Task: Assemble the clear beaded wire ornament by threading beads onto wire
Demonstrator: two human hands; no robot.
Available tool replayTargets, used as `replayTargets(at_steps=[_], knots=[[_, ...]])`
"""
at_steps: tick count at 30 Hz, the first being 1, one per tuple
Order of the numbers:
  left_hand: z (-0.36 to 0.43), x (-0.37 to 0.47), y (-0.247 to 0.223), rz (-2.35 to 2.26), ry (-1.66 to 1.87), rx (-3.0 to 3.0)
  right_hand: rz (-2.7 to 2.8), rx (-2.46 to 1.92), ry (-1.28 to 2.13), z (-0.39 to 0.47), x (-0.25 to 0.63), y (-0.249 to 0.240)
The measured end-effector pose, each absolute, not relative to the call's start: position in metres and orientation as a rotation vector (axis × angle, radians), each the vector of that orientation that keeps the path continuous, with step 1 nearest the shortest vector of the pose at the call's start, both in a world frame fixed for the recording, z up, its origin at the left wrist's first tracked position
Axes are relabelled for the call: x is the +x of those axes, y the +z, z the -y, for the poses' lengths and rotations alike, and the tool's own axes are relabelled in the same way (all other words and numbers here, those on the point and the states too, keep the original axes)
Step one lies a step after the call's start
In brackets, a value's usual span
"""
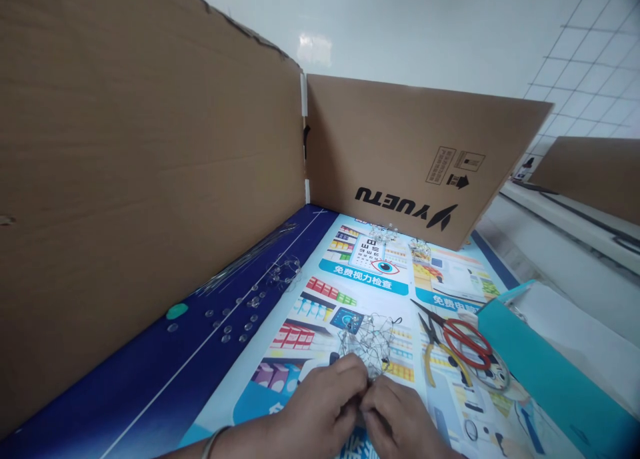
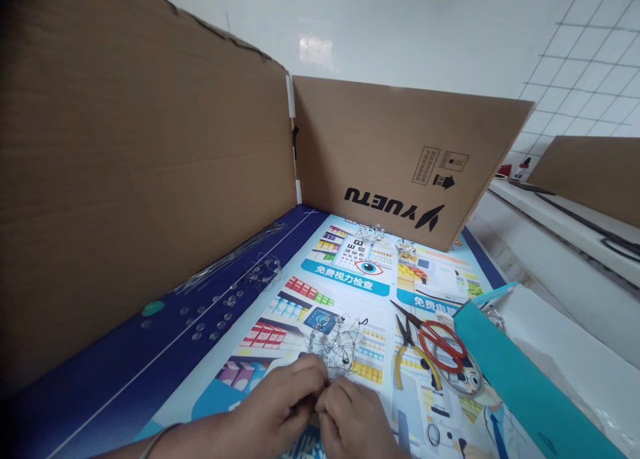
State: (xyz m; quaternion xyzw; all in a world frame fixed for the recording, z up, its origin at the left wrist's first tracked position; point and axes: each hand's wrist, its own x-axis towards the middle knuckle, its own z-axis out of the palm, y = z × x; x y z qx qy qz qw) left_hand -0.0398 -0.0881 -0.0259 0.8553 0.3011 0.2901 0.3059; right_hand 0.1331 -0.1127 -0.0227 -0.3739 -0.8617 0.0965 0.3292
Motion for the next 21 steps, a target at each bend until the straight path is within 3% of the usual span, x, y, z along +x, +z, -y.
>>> replayTargets(at_steps=[21], knots=[[0.0885,-0.0390,-0.0215,-0.801,0.745,2.287,2.252,-1.005,0.253,0.1129,0.1313,-0.0245]])
